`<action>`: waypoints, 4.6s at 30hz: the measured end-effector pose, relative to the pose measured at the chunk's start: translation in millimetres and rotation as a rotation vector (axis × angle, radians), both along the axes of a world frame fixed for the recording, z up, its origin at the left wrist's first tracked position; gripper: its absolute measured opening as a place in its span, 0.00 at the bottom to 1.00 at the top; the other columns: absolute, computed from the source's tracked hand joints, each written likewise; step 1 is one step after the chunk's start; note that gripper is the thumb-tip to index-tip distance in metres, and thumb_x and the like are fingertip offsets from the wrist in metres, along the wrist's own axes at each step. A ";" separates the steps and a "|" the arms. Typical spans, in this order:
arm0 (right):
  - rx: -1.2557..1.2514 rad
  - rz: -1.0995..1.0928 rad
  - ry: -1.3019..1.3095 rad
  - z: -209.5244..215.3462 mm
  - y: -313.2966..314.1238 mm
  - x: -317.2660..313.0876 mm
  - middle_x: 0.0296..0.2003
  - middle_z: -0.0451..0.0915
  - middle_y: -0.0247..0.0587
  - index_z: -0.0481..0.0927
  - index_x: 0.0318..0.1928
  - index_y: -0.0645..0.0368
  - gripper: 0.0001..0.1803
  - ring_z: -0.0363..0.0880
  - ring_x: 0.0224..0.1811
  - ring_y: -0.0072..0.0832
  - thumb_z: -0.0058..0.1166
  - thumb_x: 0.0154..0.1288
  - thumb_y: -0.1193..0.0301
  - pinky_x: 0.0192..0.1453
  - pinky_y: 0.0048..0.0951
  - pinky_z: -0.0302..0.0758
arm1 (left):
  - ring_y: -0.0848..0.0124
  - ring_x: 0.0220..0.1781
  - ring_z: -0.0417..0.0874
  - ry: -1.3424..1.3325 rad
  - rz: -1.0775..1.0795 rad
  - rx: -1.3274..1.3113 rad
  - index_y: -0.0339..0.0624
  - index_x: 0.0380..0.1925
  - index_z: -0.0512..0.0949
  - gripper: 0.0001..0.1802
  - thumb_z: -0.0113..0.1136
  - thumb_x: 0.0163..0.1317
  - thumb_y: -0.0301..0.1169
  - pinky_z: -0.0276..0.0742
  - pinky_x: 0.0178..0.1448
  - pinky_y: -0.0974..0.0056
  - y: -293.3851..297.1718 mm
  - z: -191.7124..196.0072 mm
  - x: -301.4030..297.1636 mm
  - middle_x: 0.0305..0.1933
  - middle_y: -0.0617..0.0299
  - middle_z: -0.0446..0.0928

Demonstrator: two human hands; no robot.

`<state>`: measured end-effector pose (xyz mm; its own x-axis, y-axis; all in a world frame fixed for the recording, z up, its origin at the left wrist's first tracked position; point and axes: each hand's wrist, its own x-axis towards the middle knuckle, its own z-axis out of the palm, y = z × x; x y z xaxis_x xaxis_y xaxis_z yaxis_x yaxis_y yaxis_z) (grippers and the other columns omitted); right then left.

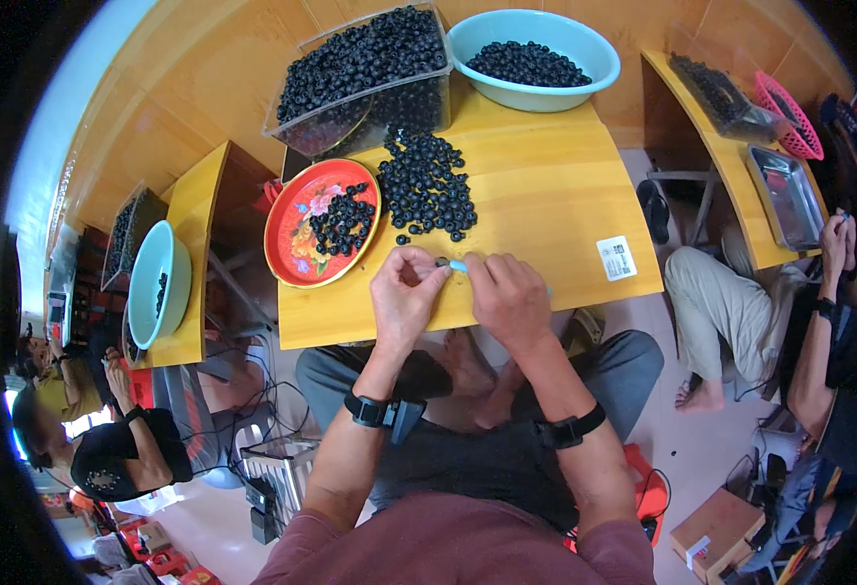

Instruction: Sorting small black spherical components by hand and with a small plastic tool at a workstation.

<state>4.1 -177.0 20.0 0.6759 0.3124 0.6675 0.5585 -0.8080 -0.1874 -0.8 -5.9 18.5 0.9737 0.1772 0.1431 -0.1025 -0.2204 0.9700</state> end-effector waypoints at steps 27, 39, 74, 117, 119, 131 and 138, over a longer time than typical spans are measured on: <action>0.126 -0.144 0.019 -1.7 1.5 -3.6 0.28 0.74 0.37 0.84 0.43 0.57 0.10 0.81 0.33 0.36 0.59 0.60 0.76 0.36 0.39 0.79 | 0.49 0.43 0.86 -0.480 -0.094 0.924 0.39 0.48 0.83 0.15 0.68 0.60 0.22 0.83 0.50 0.49 90.5 56.6 42.8 0.44 0.49 0.81; 0.110 -0.144 0.036 2.7 0.7 -4.5 0.29 0.75 0.37 0.83 0.44 0.57 0.10 0.81 0.34 0.35 0.59 0.61 0.76 0.38 0.39 0.79 | 0.50 0.39 0.88 -0.149 -0.085 1.113 0.38 0.44 0.83 0.12 0.69 0.68 0.35 0.86 0.42 0.51 44.5 32.2 23.3 0.41 0.50 0.81; 0.034 -0.044 0.011 1.2 0.5 -3.9 0.27 0.73 0.36 0.85 0.44 0.57 0.10 0.79 0.30 0.34 0.61 0.62 0.73 0.33 0.37 0.77 | 0.80 0.40 0.80 -0.049 -0.047 0.083 0.34 0.54 0.83 0.20 0.70 0.61 0.15 0.79 0.48 0.73 -6.8 -1.6 7.8 0.41 0.66 0.80; 0.070 -0.160 0.004 -0.1 2.7 -4.6 0.27 0.74 0.37 0.85 0.46 0.56 0.10 0.79 0.30 0.36 0.59 0.65 0.74 0.33 0.39 0.77 | 0.64 0.42 0.87 -0.257 0.252 0.532 0.40 0.44 0.87 0.10 0.71 0.62 0.21 0.83 0.48 0.63 85.8 44.6 27.0 0.43 0.55 0.85; 0.076 -0.171 0.015 0.4 2.1 -4.4 0.28 0.74 0.37 0.85 0.46 0.56 0.10 0.79 0.31 0.36 0.59 0.65 0.73 0.34 0.39 0.77 | 0.58 0.47 0.87 -0.318 0.207 0.667 0.40 0.46 0.86 0.12 0.69 0.62 0.20 0.83 0.53 0.59 95.2 49.3 36.0 0.46 0.53 0.84; 0.108 -0.177 0.045 -1.5 4.0 -4.9 0.28 0.74 0.39 0.85 0.45 0.56 0.09 0.79 0.30 0.39 0.61 0.65 0.74 0.34 0.41 0.76 | 0.50 0.49 0.83 -0.282 -0.036 0.975 0.35 0.48 0.83 0.13 0.68 0.63 0.25 0.81 0.54 0.51 32.6 20.8 35.2 0.41 0.49 0.78; 0.092 -0.187 0.014 2.8 2.9 -4.6 0.27 0.73 0.37 0.84 0.43 0.57 0.07 0.79 0.30 0.35 0.59 0.65 0.74 0.34 0.39 0.77 | 0.58 0.42 0.90 -0.205 0.030 0.630 0.38 0.48 0.83 0.12 0.71 0.65 0.26 0.85 0.47 0.59 30.1 28.1 22.5 0.42 0.49 0.87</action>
